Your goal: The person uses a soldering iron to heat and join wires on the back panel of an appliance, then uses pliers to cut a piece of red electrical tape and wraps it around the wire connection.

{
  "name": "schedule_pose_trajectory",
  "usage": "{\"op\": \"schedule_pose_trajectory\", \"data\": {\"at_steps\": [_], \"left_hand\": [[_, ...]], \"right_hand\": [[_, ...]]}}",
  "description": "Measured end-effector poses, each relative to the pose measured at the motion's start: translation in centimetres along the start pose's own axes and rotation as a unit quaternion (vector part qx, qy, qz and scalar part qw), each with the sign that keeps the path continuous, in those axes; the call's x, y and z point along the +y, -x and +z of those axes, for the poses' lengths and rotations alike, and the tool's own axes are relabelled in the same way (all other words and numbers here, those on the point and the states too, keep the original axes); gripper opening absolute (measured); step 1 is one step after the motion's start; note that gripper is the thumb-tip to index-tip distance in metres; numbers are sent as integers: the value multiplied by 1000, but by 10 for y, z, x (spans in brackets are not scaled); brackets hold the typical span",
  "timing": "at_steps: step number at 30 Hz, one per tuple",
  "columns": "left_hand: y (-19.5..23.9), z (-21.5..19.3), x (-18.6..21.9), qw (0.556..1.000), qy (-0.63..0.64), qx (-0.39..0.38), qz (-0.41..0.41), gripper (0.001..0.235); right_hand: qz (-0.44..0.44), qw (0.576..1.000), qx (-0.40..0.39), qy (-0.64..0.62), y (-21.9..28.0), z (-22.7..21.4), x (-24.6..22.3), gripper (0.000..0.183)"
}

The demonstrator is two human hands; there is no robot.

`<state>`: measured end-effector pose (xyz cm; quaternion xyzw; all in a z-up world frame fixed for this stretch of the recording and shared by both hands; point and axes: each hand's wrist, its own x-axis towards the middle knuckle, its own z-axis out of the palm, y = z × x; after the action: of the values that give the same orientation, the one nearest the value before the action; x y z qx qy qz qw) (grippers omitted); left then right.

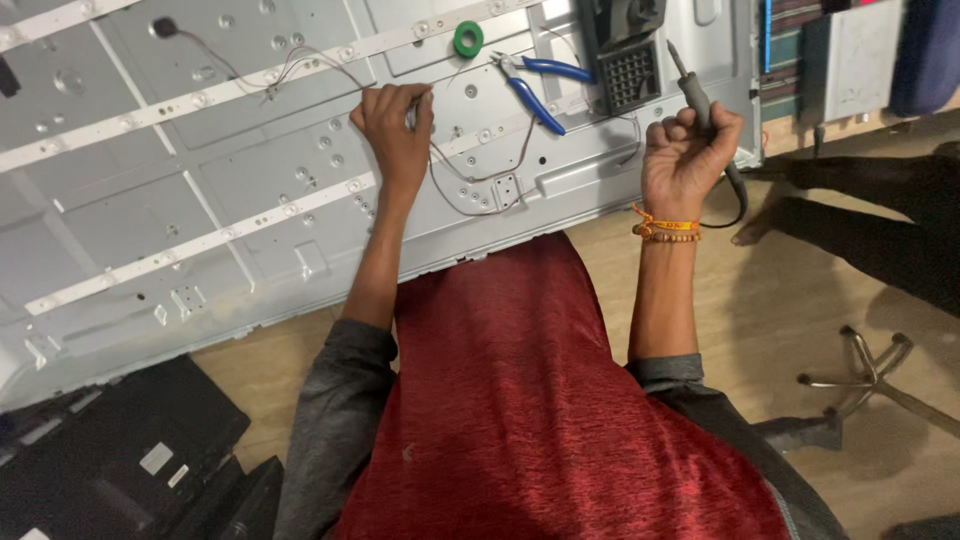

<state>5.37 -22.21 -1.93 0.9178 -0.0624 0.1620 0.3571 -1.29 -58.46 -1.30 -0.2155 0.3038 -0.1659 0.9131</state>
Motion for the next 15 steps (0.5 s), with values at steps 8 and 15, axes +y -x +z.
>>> {"op": "schedule_pose_trajectory", "data": {"at_steps": [8, 15], "left_hand": [[-7, 4, -4, 999, 14, 28, 21, 5], [-5, 7, -3, 999, 8, 25, 22, 8]], "right_hand": [[-64, 991, -99, 58, 32, 45, 35, 34], [-190, 850, -293, 394, 55, 54, 88, 33]]}}
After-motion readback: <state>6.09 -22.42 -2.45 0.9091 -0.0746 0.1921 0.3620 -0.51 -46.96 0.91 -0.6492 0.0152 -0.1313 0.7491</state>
